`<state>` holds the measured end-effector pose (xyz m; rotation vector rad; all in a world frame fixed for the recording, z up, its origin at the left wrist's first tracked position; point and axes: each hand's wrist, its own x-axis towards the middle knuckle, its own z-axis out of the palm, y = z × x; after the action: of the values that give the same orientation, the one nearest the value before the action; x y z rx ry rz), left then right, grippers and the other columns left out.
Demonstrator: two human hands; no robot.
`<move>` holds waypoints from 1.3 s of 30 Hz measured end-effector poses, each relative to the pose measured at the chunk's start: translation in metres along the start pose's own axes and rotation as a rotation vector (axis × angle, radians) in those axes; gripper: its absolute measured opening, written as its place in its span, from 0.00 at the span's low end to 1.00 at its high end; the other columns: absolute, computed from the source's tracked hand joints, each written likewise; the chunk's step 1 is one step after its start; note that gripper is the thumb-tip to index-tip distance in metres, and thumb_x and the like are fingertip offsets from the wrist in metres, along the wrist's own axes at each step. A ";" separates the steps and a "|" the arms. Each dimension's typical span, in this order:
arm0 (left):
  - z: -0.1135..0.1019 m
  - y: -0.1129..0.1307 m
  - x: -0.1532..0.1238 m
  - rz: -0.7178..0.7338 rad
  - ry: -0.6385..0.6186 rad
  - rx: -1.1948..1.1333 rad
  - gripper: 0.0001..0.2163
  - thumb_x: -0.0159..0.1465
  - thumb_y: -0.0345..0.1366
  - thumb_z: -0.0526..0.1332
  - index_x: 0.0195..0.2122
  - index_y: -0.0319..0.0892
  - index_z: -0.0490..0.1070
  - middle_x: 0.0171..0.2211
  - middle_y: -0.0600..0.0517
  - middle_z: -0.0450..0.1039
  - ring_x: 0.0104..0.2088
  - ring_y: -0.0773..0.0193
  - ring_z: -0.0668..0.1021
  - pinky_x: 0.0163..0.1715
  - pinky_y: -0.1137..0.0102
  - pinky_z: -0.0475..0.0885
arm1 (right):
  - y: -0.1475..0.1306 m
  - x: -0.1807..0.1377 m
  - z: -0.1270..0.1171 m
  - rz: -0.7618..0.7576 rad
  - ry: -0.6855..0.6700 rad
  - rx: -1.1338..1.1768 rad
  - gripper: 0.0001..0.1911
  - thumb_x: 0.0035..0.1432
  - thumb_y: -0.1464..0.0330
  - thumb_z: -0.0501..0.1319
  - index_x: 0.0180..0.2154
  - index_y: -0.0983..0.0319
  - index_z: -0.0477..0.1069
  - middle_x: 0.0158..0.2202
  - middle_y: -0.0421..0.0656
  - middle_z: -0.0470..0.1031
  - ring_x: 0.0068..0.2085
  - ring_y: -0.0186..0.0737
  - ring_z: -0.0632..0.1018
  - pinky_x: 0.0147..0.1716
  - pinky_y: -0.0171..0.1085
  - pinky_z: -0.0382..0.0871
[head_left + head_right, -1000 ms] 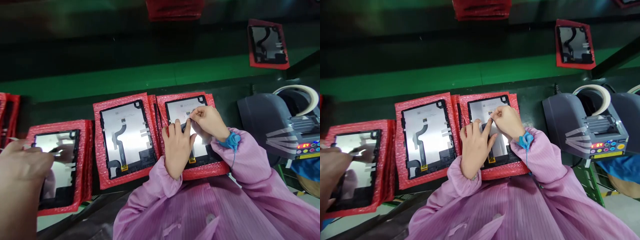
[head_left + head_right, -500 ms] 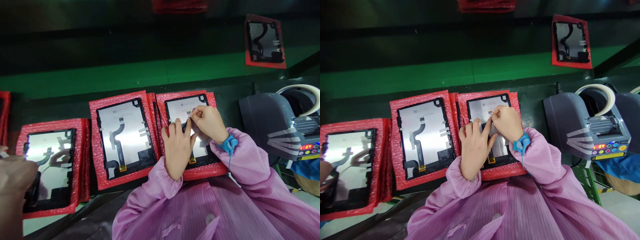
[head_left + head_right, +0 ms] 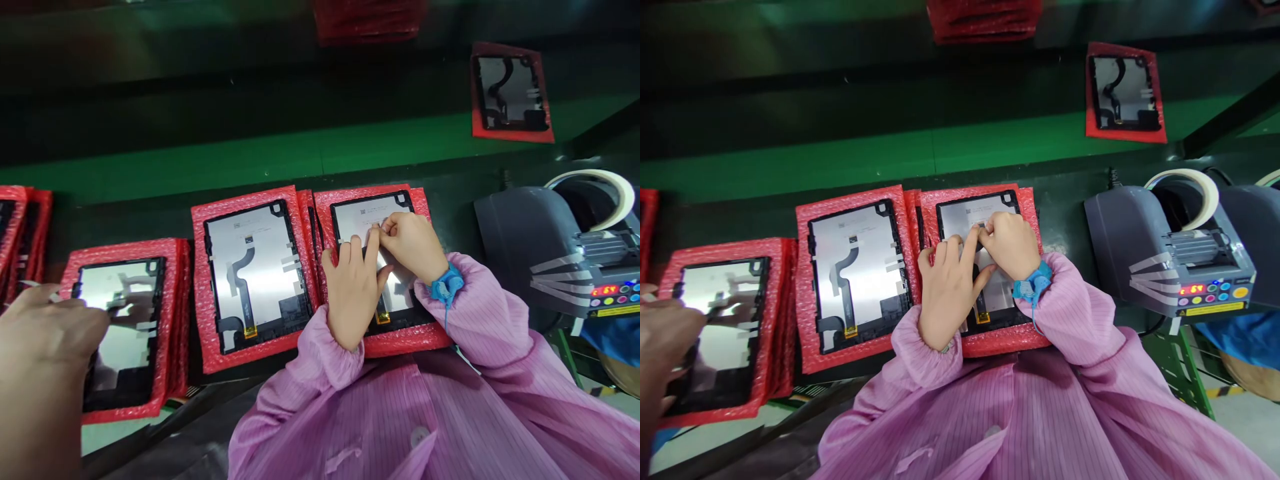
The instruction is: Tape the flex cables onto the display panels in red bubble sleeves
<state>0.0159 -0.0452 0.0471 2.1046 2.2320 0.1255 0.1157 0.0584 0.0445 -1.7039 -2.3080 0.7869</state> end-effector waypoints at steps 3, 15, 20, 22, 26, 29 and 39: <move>-0.001 -0.001 0.001 0.005 -0.017 0.012 0.27 0.71 0.51 0.49 0.64 0.37 0.62 0.50 0.40 0.69 0.49 0.46 0.70 0.51 0.48 0.63 | -0.002 -0.001 0.000 0.003 -0.004 -0.059 0.09 0.58 0.65 0.60 0.30 0.62 0.75 0.29 0.47 0.77 0.33 0.43 0.76 0.34 0.39 0.64; 0.010 -0.017 -0.011 -0.204 0.293 -0.291 0.22 0.71 0.45 0.51 0.61 0.38 0.65 0.57 0.35 0.64 0.56 0.45 0.68 0.54 0.52 0.67 | 0.043 -0.029 -0.045 0.101 0.227 -0.159 0.12 0.62 0.60 0.61 0.41 0.62 0.74 0.36 0.48 0.77 0.36 0.48 0.76 0.34 0.41 0.64; 0.021 -0.039 -0.030 -0.449 0.197 -0.717 0.18 0.70 0.45 0.52 0.51 0.39 0.72 0.41 0.41 0.74 0.42 0.51 0.78 0.44 0.57 0.73 | 0.070 -0.088 -0.023 -0.112 0.119 -0.037 0.15 0.66 0.63 0.54 0.40 0.63 0.77 0.39 0.50 0.75 0.41 0.49 0.73 0.44 0.46 0.67; 0.022 -0.044 -0.032 -0.440 0.188 -0.745 0.15 0.68 0.46 0.55 0.44 0.41 0.75 0.39 0.43 0.75 0.41 0.51 0.78 0.44 0.56 0.72 | 0.067 -0.106 -0.011 -0.151 0.216 -0.065 0.19 0.66 0.59 0.53 0.42 0.64 0.78 0.46 0.54 0.72 0.47 0.53 0.70 0.50 0.50 0.66; 0.024 -0.047 -0.027 -0.507 0.240 -0.898 0.13 0.63 0.44 0.60 0.42 0.40 0.71 0.39 0.42 0.75 0.42 0.51 0.77 0.47 0.54 0.71 | 0.059 -0.120 0.002 -0.164 0.265 -0.009 0.24 0.65 0.53 0.54 0.45 0.64 0.79 0.53 0.55 0.66 0.52 0.57 0.65 0.55 0.55 0.63; 0.018 -0.047 -0.023 -0.469 0.245 -1.033 0.15 0.61 0.43 0.61 0.44 0.40 0.66 0.39 0.45 0.75 0.41 0.57 0.78 0.45 0.60 0.73 | 0.060 -0.122 0.003 -0.172 0.230 0.080 0.26 0.64 0.49 0.54 0.45 0.61 0.79 0.53 0.54 0.67 0.52 0.56 0.65 0.56 0.56 0.62; -0.036 -0.132 -0.078 -0.667 0.301 -1.217 0.28 0.52 0.44 0.67 0.53 0.44 0.66 0.36 0.55 0.75 0.31 0.66 0.75 0.33 0.71 0.71 | 0.064 -0.110 -0.006 -0.247 0.163 0.299 0.25 0.65 0.52 0.53 0.53 0.59 0.74 0.51 0.50 0.71 0.52 0.51 0.69 0.56 0.52 0.62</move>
<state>-0.1141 -0.1315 0.0685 0.7132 1.9506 1.3666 0.2091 -0.0285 0.0369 -1.2788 -2.1125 0.8555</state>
